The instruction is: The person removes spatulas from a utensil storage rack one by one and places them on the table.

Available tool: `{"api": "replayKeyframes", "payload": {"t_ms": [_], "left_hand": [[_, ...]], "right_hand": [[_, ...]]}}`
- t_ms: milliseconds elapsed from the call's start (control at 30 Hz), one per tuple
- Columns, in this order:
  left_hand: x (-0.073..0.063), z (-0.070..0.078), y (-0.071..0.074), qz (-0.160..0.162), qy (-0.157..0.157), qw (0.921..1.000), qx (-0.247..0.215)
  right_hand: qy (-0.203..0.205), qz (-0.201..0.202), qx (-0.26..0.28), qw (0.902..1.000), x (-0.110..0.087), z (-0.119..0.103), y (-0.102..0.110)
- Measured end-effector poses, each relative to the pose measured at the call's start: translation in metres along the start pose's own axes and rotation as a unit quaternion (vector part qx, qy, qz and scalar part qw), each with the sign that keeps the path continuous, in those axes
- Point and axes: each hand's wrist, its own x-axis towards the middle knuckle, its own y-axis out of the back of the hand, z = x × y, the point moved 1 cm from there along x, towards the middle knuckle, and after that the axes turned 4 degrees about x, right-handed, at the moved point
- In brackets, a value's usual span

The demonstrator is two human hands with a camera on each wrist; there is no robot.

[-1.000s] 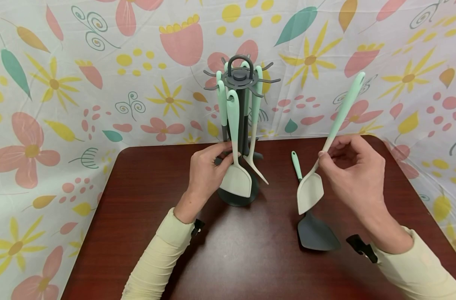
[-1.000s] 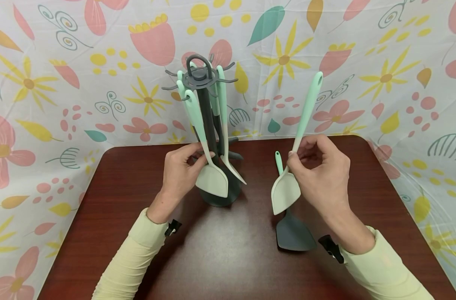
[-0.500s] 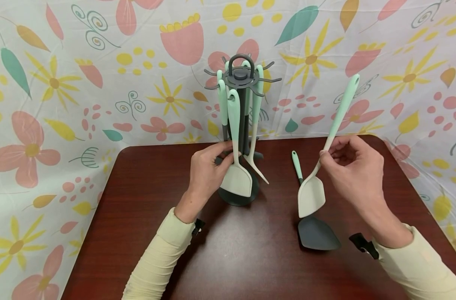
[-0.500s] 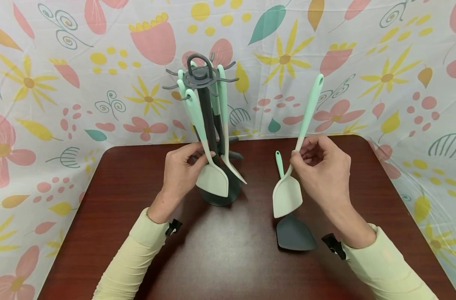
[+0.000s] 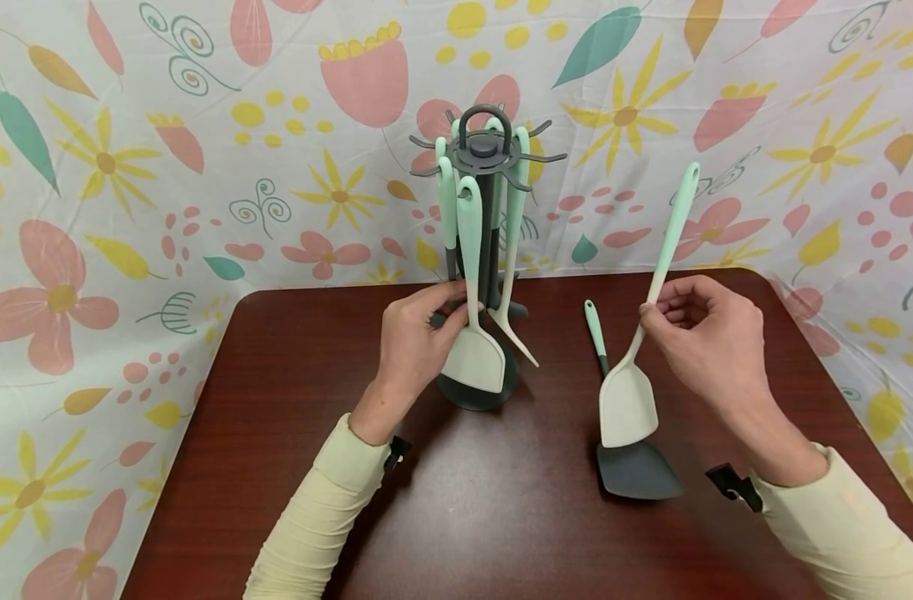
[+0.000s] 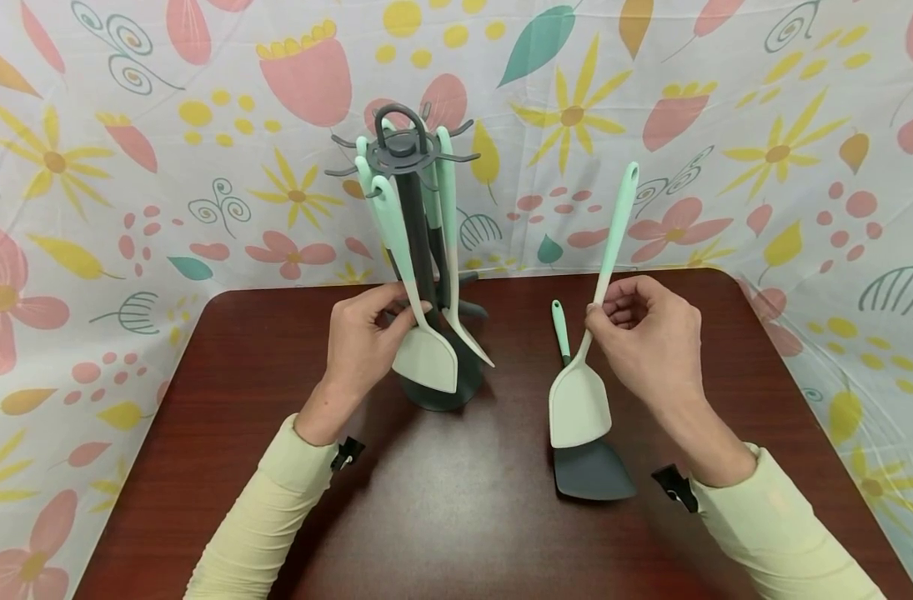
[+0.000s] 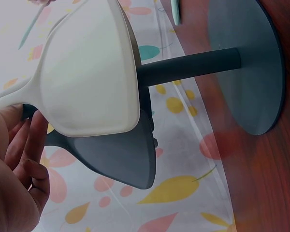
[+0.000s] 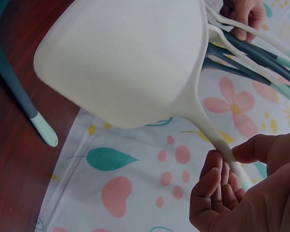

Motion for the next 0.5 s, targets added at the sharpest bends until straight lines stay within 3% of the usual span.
{"api": "replayKeyframes", "payload": {"t_ms": [500], "left_hand": [[0.0,-0.001,0.0,0.0,0.001,1.0,-0.005]], "right_hand": [[-0.018,-0.052,-0.065,0.9963,0.004,0.015,0.003]]}}
